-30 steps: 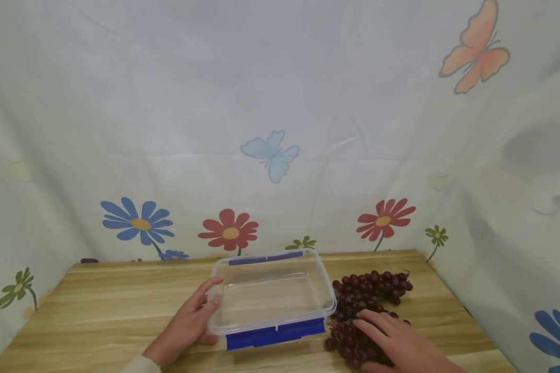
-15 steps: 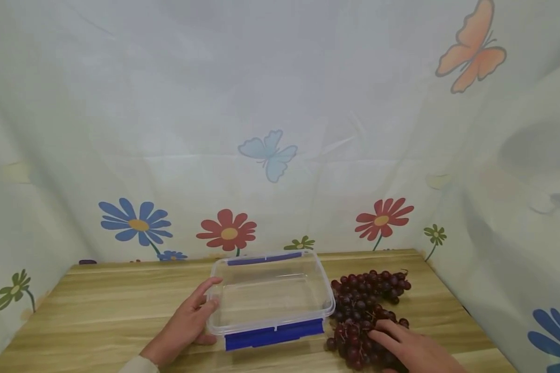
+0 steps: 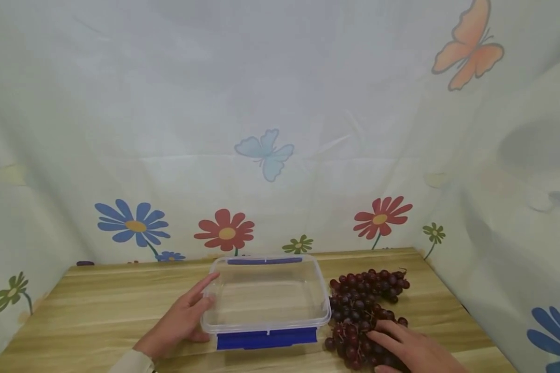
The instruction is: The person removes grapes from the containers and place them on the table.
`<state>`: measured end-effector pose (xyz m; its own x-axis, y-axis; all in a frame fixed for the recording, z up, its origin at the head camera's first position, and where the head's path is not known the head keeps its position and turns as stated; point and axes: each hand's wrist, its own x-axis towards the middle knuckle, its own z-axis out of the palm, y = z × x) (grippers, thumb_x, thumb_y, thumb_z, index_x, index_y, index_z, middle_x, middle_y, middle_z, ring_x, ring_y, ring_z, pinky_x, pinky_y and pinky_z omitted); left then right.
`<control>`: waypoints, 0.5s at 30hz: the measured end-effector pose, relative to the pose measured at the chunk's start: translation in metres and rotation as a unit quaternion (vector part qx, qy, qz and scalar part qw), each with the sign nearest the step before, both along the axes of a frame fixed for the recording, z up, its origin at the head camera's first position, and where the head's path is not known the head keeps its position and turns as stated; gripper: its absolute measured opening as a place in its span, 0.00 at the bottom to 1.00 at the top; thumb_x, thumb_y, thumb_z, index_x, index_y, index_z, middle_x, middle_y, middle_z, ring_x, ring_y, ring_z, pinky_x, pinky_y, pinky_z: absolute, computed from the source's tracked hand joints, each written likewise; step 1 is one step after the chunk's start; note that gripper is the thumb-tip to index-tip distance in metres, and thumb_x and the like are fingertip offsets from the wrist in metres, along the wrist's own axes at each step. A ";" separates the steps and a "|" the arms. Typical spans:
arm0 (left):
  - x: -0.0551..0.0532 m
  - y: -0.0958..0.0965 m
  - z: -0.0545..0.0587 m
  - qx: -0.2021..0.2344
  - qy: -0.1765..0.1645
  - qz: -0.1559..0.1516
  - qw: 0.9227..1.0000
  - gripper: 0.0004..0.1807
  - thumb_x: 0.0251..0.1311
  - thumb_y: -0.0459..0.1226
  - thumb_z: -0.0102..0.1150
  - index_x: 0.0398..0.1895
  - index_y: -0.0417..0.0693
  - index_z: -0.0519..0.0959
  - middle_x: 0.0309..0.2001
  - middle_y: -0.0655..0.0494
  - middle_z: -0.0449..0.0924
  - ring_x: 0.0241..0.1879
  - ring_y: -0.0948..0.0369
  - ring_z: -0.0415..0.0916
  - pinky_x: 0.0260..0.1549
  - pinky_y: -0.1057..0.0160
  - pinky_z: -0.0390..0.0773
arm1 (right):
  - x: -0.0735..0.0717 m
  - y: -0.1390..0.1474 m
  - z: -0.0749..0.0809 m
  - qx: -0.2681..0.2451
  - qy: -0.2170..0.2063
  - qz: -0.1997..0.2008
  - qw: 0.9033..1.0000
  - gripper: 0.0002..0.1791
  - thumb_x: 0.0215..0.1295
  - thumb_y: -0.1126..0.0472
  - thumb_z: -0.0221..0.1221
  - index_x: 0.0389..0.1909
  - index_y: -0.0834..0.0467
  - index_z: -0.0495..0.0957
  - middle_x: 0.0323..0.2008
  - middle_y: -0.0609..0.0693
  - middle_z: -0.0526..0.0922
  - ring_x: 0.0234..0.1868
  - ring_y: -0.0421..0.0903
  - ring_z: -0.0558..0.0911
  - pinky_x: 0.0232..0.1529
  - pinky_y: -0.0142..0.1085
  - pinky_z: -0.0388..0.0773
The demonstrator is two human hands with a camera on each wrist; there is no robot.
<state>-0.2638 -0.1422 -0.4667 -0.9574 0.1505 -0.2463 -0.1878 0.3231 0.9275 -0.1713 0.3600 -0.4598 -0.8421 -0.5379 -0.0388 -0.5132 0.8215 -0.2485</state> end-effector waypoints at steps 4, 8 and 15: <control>0.002 -0.002 0.001 -0.003 -0.001 0.003 1.000 0.31 0.77 0.45 0.52 0.78 0.84 0.60 0.79 0.28 0.55 0.59 0.42 0.76 0.30 0.47 0.90 | -0.002 -0.005 0.004 -0.002 0.001 -0.001 1.000 0.29 0.76 0.34 0.53 0.68 0.46 0.76 0.60 0.53 0.79 0.43 0.38 0.83 0.33 0.36 0.83; 0.003 -0.001 0.002 0.006 0.000 0.000 1.000 0.31 0.77 0.47 0.53 0.78 0.85 0.59 0.80 0.29 0.53 0.64 0.38 0.73 0.31 0.48 0.90 | -0.003 -0.009 0.006 0.004 0.004 -0.004 1.000 0.29 0.75 0.33 0.52 0.68 0.45 0.76 0.61 0.52 0.79 0.45 0.41 0.84 0.35 0.38 0.84; 0.001 0.002 0.011 -0.023 0.029 -0.029 0.999 0.35 0.75 0.54 0.55 0.81 0.83 0.54 0.82 0.34 0.51 0.69 0.36 0.71 0.45 0.42 0.88 | -0.007 -0.012 0.018 0.020 0.080 0.001 0.997 0.28 0.77 0.35 0.52 0.68 0.46 0.77 0.62 0.49 0.81 0.54 0.51 0.86 0.45 0.46 0.88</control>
